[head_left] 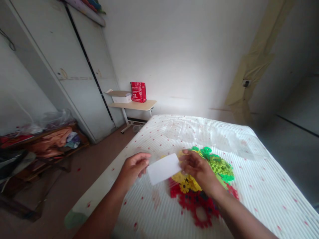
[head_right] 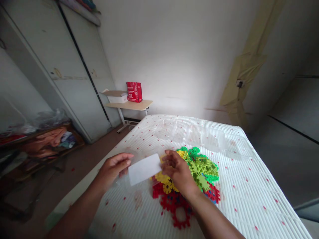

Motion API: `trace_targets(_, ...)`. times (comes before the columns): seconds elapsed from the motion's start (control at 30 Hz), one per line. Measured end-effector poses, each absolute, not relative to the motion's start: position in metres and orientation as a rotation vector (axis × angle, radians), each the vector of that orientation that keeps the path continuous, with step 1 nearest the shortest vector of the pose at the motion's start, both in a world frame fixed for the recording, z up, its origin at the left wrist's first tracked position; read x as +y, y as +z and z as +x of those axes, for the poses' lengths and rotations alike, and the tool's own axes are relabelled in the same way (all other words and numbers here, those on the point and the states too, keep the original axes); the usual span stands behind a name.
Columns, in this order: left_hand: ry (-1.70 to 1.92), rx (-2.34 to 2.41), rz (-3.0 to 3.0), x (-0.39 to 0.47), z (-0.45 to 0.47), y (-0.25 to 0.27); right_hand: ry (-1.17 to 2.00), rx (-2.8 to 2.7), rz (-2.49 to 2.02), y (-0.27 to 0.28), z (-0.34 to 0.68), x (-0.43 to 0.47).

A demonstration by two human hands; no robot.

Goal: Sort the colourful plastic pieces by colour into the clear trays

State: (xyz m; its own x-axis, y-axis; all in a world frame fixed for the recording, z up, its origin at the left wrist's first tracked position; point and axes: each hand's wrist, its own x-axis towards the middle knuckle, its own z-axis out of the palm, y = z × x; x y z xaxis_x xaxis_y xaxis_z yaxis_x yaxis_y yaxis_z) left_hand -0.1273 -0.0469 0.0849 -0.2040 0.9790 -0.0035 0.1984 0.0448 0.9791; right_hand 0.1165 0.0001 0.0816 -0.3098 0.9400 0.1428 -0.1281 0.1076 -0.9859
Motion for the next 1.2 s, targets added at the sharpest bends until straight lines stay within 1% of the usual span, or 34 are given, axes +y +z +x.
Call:
trace_targets(0.1, 1.218, 1.858, 1.319, -0.054, -0.163, 0.091, 1.239, -1.635, -0.965, 0.088, 0.057, 0.03)
trace_targets(0.17, 1.142, 2.114, 1.41, -0.059, -0.181, 0.094, 0.974, -1.865, -1.067, 0.092, 0.019, 0.048)
trace_targets(0.27, 0.878, 2.455, 1.478, -0.066, -0.197, 0.091, 0.581, -2.25, -1.197, 0.091, -0.027, 0.063)
trace_targets(0.33, 0.698, 2.584, 1.476, -0.069, -0.203, 0.084, 0.453, -2.404, -1.254, 0.086, -0.048, 0.065)
trace_targets(0.5, 0.464, 2.728, 1.471, -0.072, -0.208, 0.066, 0.39, -2.517, -1.25, 0.067, -0.074, 0.061)
trace_targets(0.73, 0.337, 2.789, 1.578, -0.07, -0.202, 0.051, 0.29, -2.589, -1.22, 0.052, -0.079, 0.063)
trace_targets(0.93, 0.347, 2.785, 1.576, -0.066, -0.2, 0.042, 0.225, -2.611, -1.209, 0.044, -0.074, 0.062)
trace_targets(1.07, 0.376, 2.772, 1.546, -0.066, -0.201, 0.042, 0.192, -2.596, -1.186, 0.051, -0.067, 0.056)
trace_targets(1.13, 0.4, 2.787, 1.534, -0.068, -0.2, 0.046, 0.184, -2.576, -1.093, 0.063, -0.059, 0.046)
trace_targets(1.2, 0.499, 2.82, 1.586, -0.072, -0.196, 0.054, 0.2, -2.54, -0.925, 0.078, -0.041, 0.031)
